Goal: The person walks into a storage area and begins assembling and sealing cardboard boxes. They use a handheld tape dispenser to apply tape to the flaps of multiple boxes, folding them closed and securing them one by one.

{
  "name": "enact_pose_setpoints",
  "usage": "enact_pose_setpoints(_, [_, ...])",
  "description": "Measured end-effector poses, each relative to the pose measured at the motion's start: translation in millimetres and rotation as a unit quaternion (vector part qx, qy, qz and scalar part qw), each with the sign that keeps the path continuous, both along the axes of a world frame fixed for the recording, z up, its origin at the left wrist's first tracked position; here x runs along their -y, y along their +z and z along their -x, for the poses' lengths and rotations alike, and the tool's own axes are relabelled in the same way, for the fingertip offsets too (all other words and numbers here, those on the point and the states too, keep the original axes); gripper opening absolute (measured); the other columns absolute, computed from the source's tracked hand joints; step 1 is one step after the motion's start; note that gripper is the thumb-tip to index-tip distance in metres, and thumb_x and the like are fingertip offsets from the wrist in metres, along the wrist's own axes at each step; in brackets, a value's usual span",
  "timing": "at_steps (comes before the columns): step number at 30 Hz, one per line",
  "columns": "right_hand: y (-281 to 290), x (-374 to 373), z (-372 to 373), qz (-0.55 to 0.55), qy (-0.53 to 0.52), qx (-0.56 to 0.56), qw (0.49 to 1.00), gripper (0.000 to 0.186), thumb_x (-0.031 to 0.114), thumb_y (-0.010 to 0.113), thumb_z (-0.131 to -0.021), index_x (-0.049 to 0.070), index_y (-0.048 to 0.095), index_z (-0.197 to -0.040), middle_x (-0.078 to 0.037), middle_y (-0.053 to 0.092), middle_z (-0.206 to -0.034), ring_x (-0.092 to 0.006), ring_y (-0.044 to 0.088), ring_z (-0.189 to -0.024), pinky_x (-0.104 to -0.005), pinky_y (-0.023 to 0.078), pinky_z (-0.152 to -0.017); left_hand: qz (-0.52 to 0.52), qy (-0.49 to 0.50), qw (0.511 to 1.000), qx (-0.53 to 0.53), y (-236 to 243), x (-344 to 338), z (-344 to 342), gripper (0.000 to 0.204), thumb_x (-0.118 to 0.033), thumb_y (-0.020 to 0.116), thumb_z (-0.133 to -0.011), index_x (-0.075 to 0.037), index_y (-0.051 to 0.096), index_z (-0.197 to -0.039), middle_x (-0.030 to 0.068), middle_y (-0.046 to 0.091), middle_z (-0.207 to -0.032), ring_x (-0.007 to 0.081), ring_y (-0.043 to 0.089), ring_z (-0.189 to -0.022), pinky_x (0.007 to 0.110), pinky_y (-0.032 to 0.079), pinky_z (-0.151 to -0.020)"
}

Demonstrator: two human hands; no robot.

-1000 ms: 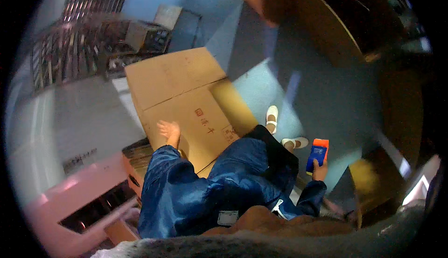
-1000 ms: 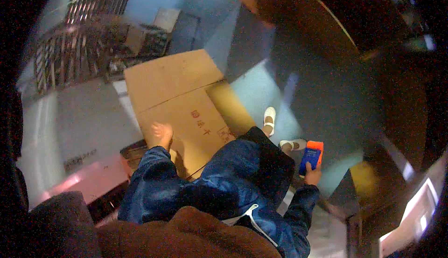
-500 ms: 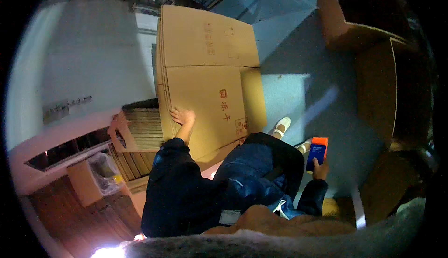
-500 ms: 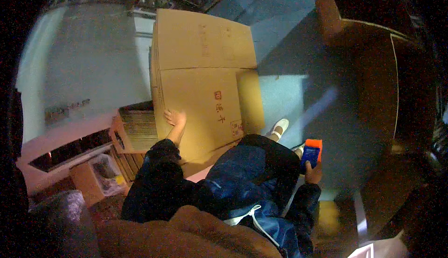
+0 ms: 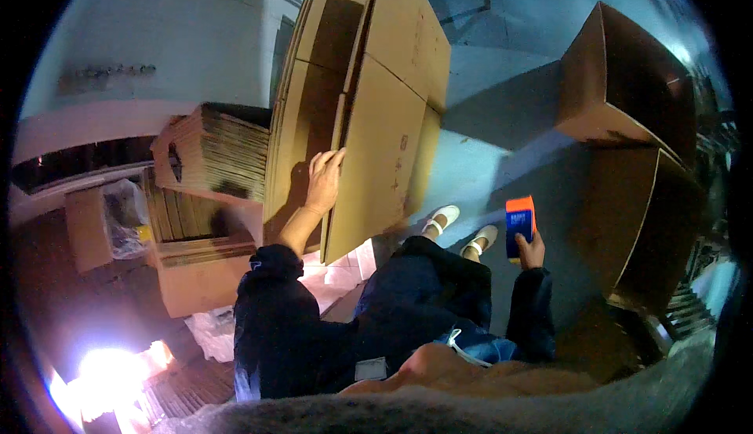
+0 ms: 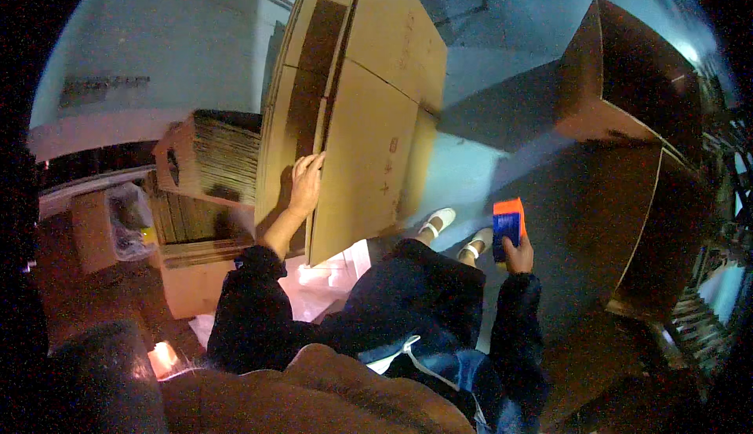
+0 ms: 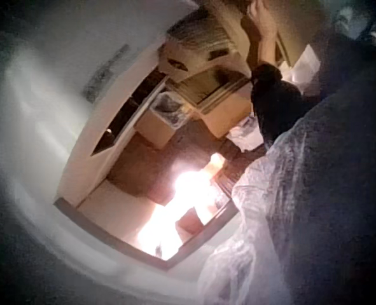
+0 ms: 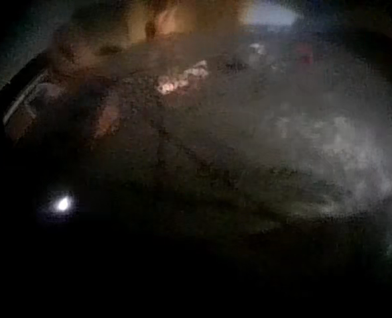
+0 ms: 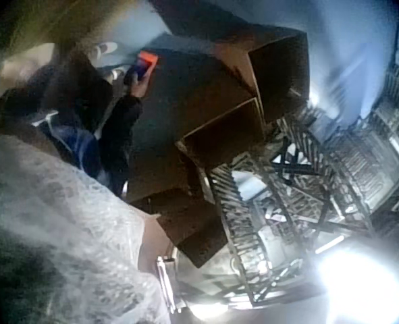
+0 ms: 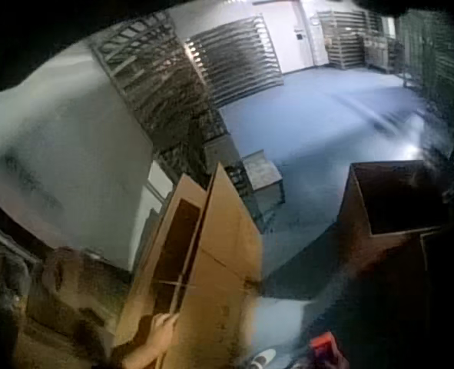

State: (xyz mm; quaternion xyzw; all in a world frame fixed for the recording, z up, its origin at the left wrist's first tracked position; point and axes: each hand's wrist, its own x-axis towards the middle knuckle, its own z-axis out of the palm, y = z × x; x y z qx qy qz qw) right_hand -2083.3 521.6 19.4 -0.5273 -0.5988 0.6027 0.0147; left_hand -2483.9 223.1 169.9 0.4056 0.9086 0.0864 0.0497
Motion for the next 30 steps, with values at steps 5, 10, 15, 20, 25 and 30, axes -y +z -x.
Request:
enact_pose_setpoints(5, [8, -51, 71, 0.03, 0.048, -0.11, 0.992, 0.035, 0.021, 0.066, -0.08, -0.001, 0.059, -0.107, -0.005, 0.064, -0.09, -0.0128, 0.059, -0.077, -0.0288, 0.048, -0.07, -0.079, 0.018, 0.996, 0.025, -16, -17, -38, 0.043, -0.001, 0.043, -0.086, -0.006, 0.045, -0.129, 0.016, 0.047, -0.13, 0.0292, 0.035, -0.128, 0.046, 0.022, -0.109])
enact_pose_setpoints(10, [24, -104, 190, 0.041, 0.054, -0.173, 0.983, 0.028, 0.022, 0.067, -0.082, -0.002, 0.063, -0.098, -0.002, 0.064, -0.085, -0.01, 0.058, -0.073, -0.0263, 0.047, -0.065, -0.17, 0.013, 0.966, 0.194, -19, -27, -91, 0.049, 0.004, 0.037, -0.083, -0.006, 0.045, -0.13, 0.0165, 0.041, -0.136, 0.0376, 0.031, -0.129, 0.048, 0.021, -0.109])
enact_pose_setpoints(15, [66, -156, 300, -0.223, 0.146, -0.024, 0.964, 0.065, 0.059, 0.056, -0.081, -0.005, 0.065, -0.076, -0.017, 0.063, -0.066, -0.0265, 0.066, -0.069, -0.0379, 0.047, -0.06, -0.097, -0.038, 0.979, 0.175, -32, -8, -142, 0.055, 0.001, 0.042, -0.08, -0.006, 0.041, -0.134, 0.0136, 0.04, -0.138, 0.038, 0.033, -0.128, 0.05, 0.019, -0.11])
enact_pose_setpoints(20, [86, -164, 359, -0.369, 0.236, 0.132, 0.889, 0.087, 0.074, 0.032, -0.082, -0.007, 0.065, -0.081, -0.027, 0.062, -0.079, -0.0431, 0.061, -0.081, -0.0478, 0.045, -0.071, -0.122, -0.08, 0.956, 0.253, -33, 32, -184, 0.061, 0.002, 0.045, -0.078, -0.013, 0.039, -0.137, 0.0095, 0.038, -0.14, 0.0389, 0.028, -0.132, 0.05, 0.022, -0.111])
enact_pose_setpoints(25, [94, -170, 343, -0.467, 0.391, 0.117, 0.785, 0.04, 0.036, 0.035, -0.097, 0.021, 0.043, -0.133, -0.023, 0.054, -0.062, -0.0392, 0.056, -0.059, -0.048, 0.04, -0.054, -0.06, -0.13, 0.953, 0.266, -30, 66, -215, 0.068, -0.003, 0.054, -0.078, -0.023, 0.034, -0.14, 0.0069, 0.035, -0.142, 0.0405, 0.025, -0.134, 0.054, 0.031, -0.105])
enact_pose_setpoints(30, [123, -166, 296, -0.285, 0.184, 0.093, 0.936, 0.084, 0.075, 0.042, -0.078, -0.007, 0.063, -0.079, -0.022, 0.056, -0.064, -0.036, 0.057, -0.066, -0.0474, 0.041, -0.064, -0.08, -0.157, 0.944, 0.279, -37, 80, -216, 0.062, 0.0, 0.052, -0.08, -0.02, 0.038, -0.137, 0.0091, 0.04, -0.139, 0.0421, 0.027, -0.132, 0.052, 0.03, -0.106])
